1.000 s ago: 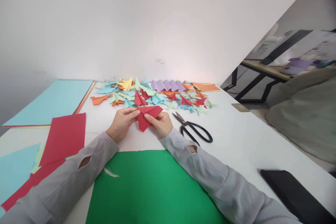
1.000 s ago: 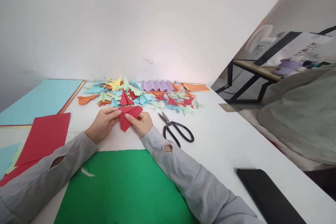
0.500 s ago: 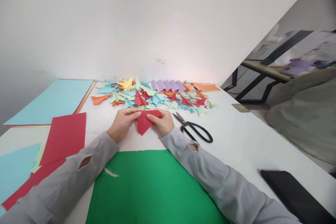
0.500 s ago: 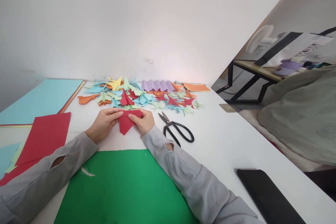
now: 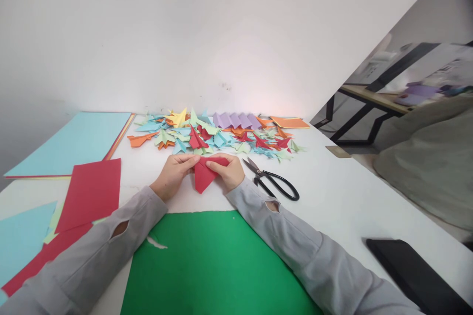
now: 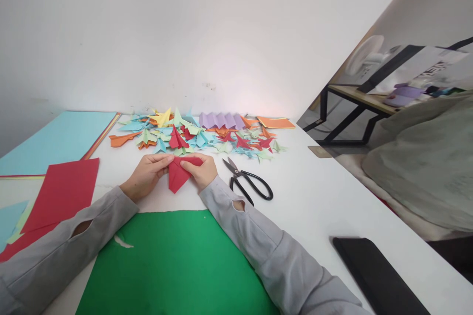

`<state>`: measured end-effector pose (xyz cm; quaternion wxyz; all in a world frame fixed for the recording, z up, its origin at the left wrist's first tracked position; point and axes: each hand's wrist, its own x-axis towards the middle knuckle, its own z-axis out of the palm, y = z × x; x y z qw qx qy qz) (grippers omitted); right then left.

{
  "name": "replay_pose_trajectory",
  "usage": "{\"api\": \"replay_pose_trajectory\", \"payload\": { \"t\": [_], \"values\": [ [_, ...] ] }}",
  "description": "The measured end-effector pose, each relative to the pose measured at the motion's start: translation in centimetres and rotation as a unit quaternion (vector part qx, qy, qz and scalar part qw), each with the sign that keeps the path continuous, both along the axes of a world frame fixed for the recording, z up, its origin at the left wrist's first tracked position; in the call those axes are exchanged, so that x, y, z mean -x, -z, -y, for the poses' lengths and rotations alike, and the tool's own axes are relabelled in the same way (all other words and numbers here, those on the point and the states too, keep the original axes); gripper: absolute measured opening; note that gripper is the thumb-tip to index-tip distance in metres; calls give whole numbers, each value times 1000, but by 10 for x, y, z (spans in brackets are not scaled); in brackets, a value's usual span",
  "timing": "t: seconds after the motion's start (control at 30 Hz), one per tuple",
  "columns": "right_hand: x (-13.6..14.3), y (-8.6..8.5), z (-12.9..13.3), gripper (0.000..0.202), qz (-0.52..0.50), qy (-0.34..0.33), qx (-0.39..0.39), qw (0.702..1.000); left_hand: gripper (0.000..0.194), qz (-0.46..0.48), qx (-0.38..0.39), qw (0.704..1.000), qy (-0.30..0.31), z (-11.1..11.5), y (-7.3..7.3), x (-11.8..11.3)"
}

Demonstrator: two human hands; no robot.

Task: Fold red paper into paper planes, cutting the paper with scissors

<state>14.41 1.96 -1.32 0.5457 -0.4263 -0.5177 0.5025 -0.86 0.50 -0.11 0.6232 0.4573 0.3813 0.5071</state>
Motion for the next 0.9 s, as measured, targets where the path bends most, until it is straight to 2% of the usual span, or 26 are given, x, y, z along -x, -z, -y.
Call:
{"api": "replay_pose_trajectory", "payload": {
  "t": [0.4, 0.53, 0.73, 0.9],
  "values": [
    [0, -3, 0, 26, -31, -4, 27, 999, 29, -29, -6, 999, 17, 2, -1, 1],
    [0, -2, -1, 28, -44, -2, 40, 998, 34, -23, 2, 1000, -1, 2, -1, 0],
    [-1, -2, -1, 29, -52, -20, 46, 997, 30, -41, -11, 999, -21, 1, 4, 1],
    [-1, -2, -1, 29, -58, -22, 42, 997, 28, -69, -37, 996, -30, 3, 1, -1]
  ]
}}
